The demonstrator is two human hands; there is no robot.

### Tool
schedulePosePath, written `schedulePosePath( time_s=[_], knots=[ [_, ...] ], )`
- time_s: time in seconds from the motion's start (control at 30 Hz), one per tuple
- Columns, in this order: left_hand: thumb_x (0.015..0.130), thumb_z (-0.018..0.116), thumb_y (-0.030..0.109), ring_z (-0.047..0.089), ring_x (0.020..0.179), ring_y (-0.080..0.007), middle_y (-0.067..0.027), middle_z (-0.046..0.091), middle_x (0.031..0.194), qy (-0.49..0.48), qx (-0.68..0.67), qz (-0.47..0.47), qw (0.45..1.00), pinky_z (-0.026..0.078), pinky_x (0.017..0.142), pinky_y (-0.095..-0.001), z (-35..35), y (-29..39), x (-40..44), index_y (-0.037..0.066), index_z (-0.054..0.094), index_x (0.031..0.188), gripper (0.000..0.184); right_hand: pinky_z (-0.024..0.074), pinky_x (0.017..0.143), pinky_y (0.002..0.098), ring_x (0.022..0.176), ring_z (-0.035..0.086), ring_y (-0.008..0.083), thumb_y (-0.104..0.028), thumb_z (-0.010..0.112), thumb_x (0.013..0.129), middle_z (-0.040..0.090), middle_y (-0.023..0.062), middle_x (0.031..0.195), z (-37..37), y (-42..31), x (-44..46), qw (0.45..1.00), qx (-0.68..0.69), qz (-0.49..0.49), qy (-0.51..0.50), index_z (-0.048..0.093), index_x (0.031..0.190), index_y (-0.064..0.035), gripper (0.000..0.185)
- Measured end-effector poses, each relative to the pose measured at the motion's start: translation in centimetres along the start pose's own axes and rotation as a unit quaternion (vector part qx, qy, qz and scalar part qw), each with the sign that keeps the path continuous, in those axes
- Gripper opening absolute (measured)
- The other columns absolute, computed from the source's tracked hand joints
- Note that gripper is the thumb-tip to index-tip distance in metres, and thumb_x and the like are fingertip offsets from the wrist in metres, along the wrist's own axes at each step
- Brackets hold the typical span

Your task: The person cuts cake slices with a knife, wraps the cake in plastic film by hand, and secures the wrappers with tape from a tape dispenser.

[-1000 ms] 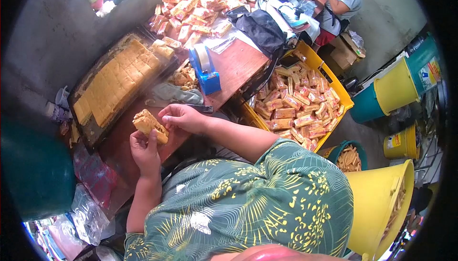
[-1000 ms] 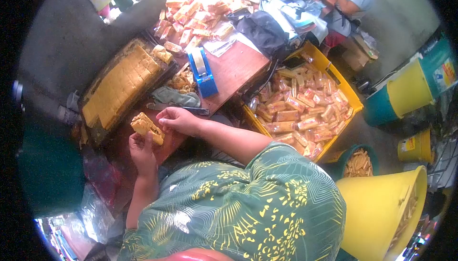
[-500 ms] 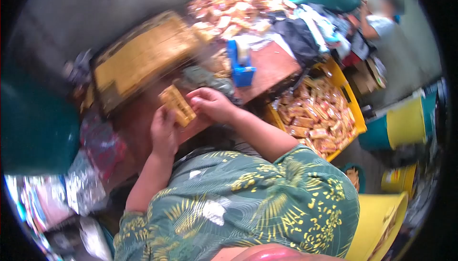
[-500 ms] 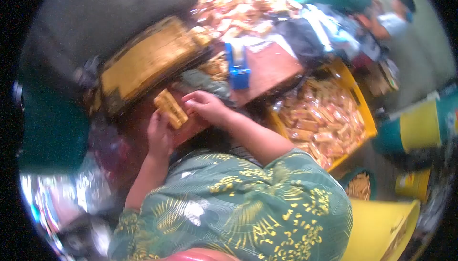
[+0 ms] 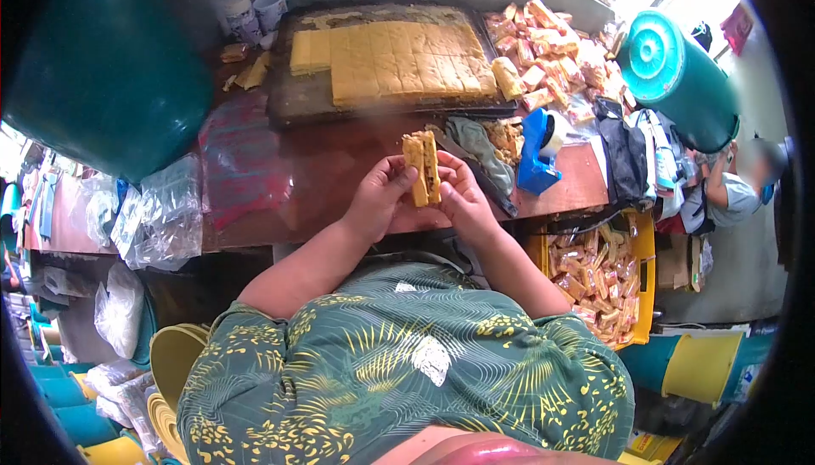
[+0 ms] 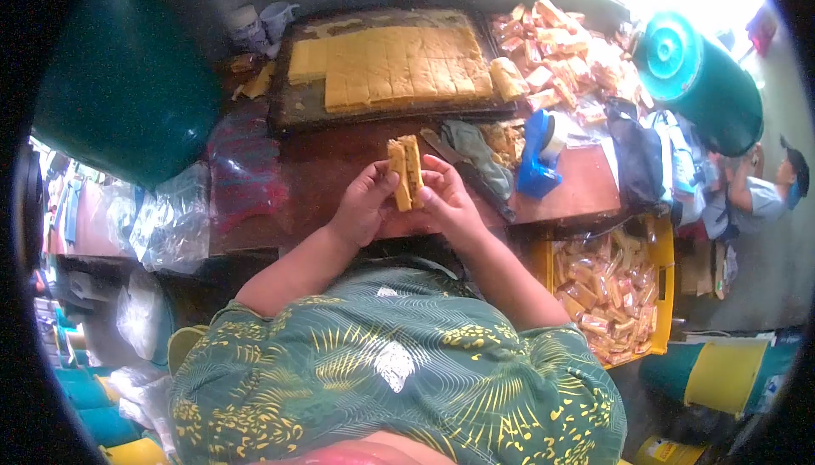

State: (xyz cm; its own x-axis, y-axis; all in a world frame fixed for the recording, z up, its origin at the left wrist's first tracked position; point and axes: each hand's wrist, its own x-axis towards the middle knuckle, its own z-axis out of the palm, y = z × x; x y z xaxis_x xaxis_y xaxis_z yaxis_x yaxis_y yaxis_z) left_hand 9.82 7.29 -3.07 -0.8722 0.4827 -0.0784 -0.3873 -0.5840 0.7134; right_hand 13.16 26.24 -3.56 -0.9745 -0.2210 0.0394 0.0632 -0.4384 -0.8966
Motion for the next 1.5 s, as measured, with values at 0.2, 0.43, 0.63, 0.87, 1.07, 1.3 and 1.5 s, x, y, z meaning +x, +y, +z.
schedulePosePath(
  time_s=[0.2, 0.43, 0.63, 0.87, 1.07, 1.3, 1.5],
  knots=[
    [0.103, 0.07, 0.028, 0.062, 0.093, -0.0108, -0.0045, 0.065, 0.11, 0.005, 0.198, 0.077, 0.977, 0.053, 0.088, -0.0285, -1.2, 2.2, 1.3, 0.003, 0.061, 0.123, 0.034, 0.0447, 0.11, 0.036, 0.13, 0.054, 0.0195, -0.018, 0.072, 0.1, 0.054, 0.0117, 0.141, 2.6, -2.1, 2.3, 0.997, -0.054, 0.032, 0.053, 0.029, 0.157, -0.0019, 0.073],
    [0.092, 0.072, 0.006, 0.065, 0.09, -0.0257, -0.0099, 0.067, 0.097, 0.08, 0.522, 0.497, 0.688, 0.053, 0.08, -0.0361, -5.2, 10.3, 3.9, 0.004, 0.066, 0.106, 0.016, 0.0488, 0.105, 0.0338, 0.125, 0.059, 0.0171, -0.009, 0.067, 0.101, 0.058, 0.0072, 0.14, 1.2, -7.7, 8.8, 0.994, -0.098, -0.001, 0.042, 0.037, 0.155, -0.0048, 0.062],
    [0.084, 0.073, 0.004, 0.065, 0.092, -0.0314, -0.0099, 0.067, 0.097, 0.068, 0.555, 0.526, 0.641, 0.051, 0.086, -0.0433, -7.3, 10.5, 5.3, 0.009, 0.068, 0.1, 0.018, 0.0545, 0.102, 0.0365, 0.126, 0.061, 0.0291, -0.011, 0.079, 0.093, 0.057, 0.0183, 0.141, 2.4, -11.7, 15.8, 0.821, -0.558, -0.102, 0.071, 0.042, 0.152, -0.0021, 0.07],
    [0.08, 0.075, 0.005, 0.065, 0.091, -0.0296, -0.0065, 0.067, 0.097, 0.058, 0.546, 0.514, 0.659, 0.05, 0.085, -0.0443, -7.2, 11.0, 5.0, 0.012, 0.069, 0.1, 0.022, 0.0435, 0.118, 0.0458, 0.139, 0.05, 0.0347, -0.022, 0.074, 0.096, 0.053, 0.0197, 0.15, -1.2, -14.6, 30.6, 0.617, -0.763, -0.172, 0.092, 0.05, 0.15, -0.0047, 0.061],
    [0.083, 0.076, 0.009, 0.065, 0.091, -0.0299, -0.0067, 0.067, 0.098, 0.044, 0.555, 0.508, 0.657, 0.048, 0.086, -0.0457, -7.9, 10.4, 5.6, 0.013, 0.068, 0.103, 0.021, 0.0444, 0.112, 0.0464, 0.132, 0.056, 0.0378, -0.032, 0.077, 0.091, 0.063, 0.0161, 0.139, 1.7, -12.1, 37.6, 0.533, -0.828, -0.158, 0.079, 0.068, 0.135, -0.0132, 0.049],
    [0.084, 0.077, 0.011, 0.064, 0.096, -0.0308, -0.0068, 0.066, 0.1, 0.051, 0.579, 0.476, 0.66, 0.047, 0.086, -0.0471, -7.9, 10.0, 5.3, 0.014, 0.069, 0.102, 0.021, 0.0508, 0.1, 0.046, 0.115, 0.067, 0.0384, -0.044, 0.063, 0.102, 0.069, 0.0224, 0.126, 12.4, -4.0, 37.6, 0.667, -0.728, -0.115, -0.111, 0.069, 0.13, -0.0046, 0.049],
    [0.085, 0.076, 0.012, 0.064, 0.098, -0.0313, -0.0073, 0.067, 0.102, 0.046, 0.577, 0.471, 0.665, 0.047, 0.086, -0.047, -7.9, 10.3, 5.1, 0.014, 0.07, 0.105, 0.021, 0.0522, 0.094, 0.0481, 0.114, 0.067, 0.0381, -0.046, 0.063, 0.101, 0.07, 0.0208, 0.123, 13.4, -4.2, 38.9, 0.629, -0.761, -0.03, -0.157, 0.07, 0.12, -0.0017, 0.049]
  ],
)
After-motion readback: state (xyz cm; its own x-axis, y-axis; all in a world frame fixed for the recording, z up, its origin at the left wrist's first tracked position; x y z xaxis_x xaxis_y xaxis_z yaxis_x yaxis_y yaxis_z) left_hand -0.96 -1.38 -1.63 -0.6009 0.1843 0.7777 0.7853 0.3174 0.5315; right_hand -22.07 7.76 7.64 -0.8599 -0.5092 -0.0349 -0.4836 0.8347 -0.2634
